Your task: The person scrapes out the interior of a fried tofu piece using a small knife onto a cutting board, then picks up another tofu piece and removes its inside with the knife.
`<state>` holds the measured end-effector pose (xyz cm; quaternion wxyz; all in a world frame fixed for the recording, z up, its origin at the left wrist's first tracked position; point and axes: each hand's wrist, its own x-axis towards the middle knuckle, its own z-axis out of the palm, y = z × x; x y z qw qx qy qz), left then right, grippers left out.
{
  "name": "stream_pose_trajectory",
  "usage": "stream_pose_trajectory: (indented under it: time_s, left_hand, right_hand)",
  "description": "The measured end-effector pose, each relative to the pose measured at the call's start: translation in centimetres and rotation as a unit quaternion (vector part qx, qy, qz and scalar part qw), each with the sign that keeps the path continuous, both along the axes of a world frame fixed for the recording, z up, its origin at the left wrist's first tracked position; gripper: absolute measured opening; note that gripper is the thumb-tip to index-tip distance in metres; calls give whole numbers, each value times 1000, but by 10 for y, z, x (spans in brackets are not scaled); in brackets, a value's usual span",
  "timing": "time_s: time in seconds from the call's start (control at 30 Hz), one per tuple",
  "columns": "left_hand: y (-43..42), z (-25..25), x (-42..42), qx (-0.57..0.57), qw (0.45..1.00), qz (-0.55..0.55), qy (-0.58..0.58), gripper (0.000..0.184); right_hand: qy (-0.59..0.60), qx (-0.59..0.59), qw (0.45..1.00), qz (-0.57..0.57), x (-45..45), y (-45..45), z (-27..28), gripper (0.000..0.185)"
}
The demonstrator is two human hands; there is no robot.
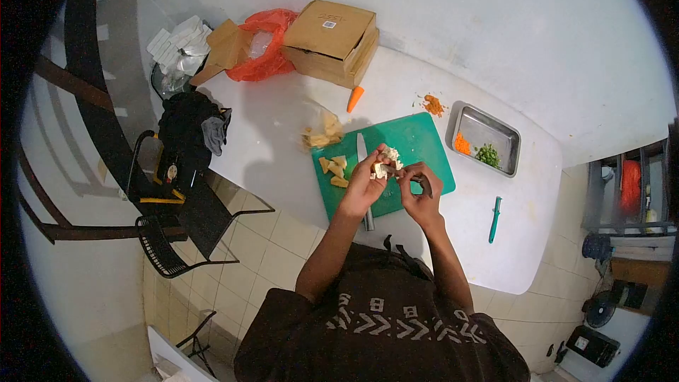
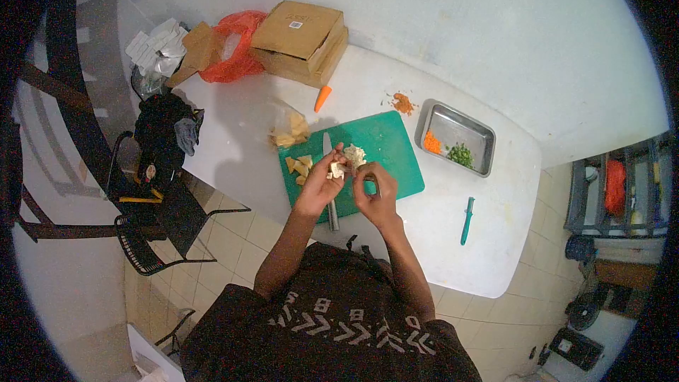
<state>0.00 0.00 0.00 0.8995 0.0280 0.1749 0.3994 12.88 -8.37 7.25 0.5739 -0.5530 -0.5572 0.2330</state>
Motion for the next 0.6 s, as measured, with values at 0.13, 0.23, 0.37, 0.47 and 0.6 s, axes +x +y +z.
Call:
stream_pose_trajectory:
  time_s: [0.13,0.23,0.37,0.47,0.6]
  left_hand:
    - [-10,13,-3,-41,999,22,19,24]
    - [-1,10,2,-34,998,16,43,24]
    - [-3,11,3,-2,999,26,48,24]
    - [-5,25,2,-11,996,21,84,24]
    - [-2,15,2,-21,995,40,89,24]
  right_hand:
    - [-62,36,997,-15,-7,-4,8,10]
    - [-102,34,994,-5,-5,2,7,11]
    - [-86,51,995,-27,-6,2,12,12]
    - [-78,43,996,-29,-11,3,6,12]
    - [-39,20,998,-42,-12,3,-1,13]
